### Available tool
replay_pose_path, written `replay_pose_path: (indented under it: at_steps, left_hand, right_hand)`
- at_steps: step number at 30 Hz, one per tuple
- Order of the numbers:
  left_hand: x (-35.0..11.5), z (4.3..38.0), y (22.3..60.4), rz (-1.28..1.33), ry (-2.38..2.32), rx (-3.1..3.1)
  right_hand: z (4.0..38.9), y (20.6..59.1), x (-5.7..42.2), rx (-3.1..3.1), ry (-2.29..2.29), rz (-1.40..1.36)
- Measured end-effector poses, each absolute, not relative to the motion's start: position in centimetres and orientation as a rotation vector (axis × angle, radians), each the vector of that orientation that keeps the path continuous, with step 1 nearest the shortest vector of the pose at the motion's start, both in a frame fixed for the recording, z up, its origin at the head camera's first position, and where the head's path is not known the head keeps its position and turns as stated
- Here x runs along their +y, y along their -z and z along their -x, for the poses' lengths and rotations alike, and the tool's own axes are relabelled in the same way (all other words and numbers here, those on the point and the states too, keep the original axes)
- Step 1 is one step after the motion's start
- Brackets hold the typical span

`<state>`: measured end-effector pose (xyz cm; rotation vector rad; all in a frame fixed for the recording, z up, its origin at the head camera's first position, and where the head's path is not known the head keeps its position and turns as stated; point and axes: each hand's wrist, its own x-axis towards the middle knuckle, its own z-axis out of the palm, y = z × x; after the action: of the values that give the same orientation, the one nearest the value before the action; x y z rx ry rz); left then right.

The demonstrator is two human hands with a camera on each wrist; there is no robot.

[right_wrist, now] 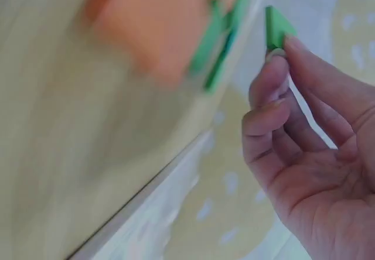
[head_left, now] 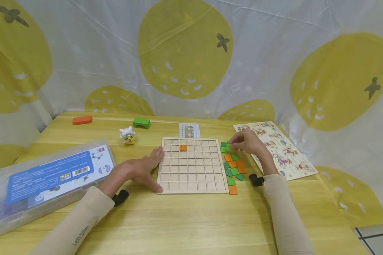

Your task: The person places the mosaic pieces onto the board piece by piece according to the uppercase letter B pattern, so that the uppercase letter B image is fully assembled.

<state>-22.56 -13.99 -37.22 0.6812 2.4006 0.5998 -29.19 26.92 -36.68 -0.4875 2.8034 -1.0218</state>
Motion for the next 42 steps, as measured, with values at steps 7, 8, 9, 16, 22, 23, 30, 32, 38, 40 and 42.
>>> replay_pose_path:
  at_steps: [7,8,9,16,22,23,30,32,38,40,42]
  left_hand:
    - [-13.9,22.8,37.1,-0.676,-0.593,2.4]
    - [-13.8,22.8,37.1,-0.676,-0.595,2.399]
    - [-13.7,22.8,37.2,-0.677,-0.595,2.398]
    - [-13.4,22.8,37.2,-0.678,-0.591,2.399]
    - [-13.6,22.8,37.3,-0.681,-0.595,2.399]
    - [-13.6,22.8,37.3,-0.682,-0.594,2.399]
    - [-13.8,22.8,37.4,-0.678,-0.596,2.405]
    - [-13.8,22.7,37.4,-0.673,-0.596,2.406]
    - [-13.9,22.6,37.4,-0.662,-0.601,2.408]
    - [-14.0,22.6,37.4,-0.659,-0.604,2.408]
    - [-13.9,22.6,37.4,-0.658,-0.605,2.406]
  right_hand:
    - [29.9,36.2,21.0,2.574,1.327,0.494]
    - [30.0,36.3,20.1,2.546,1.346,0.487]
    - [30.1,36.4,19.3,2.526,1.357,0.476]
    - [30.3,37.3,16.4,2.548,1.268,0.407]
    - [30.3,37.6,16.1,2.546,1.19,0.522]
    - [30.3,37.6,16.1,2.539,1.177,0.545]
    - [30.5,37.7,16.0,2.502,1.151,0.63]
    - [30.5,37.8,15.9,2.517,1.144,0.629]
    - [30.6,37.6,16.1,2.576,1.086,0.648]
    - [30.7,37.3,16.8,2.576,1.109,0.643]
    - [30.7,36.9,18.0,2.583,1.143,0.622]
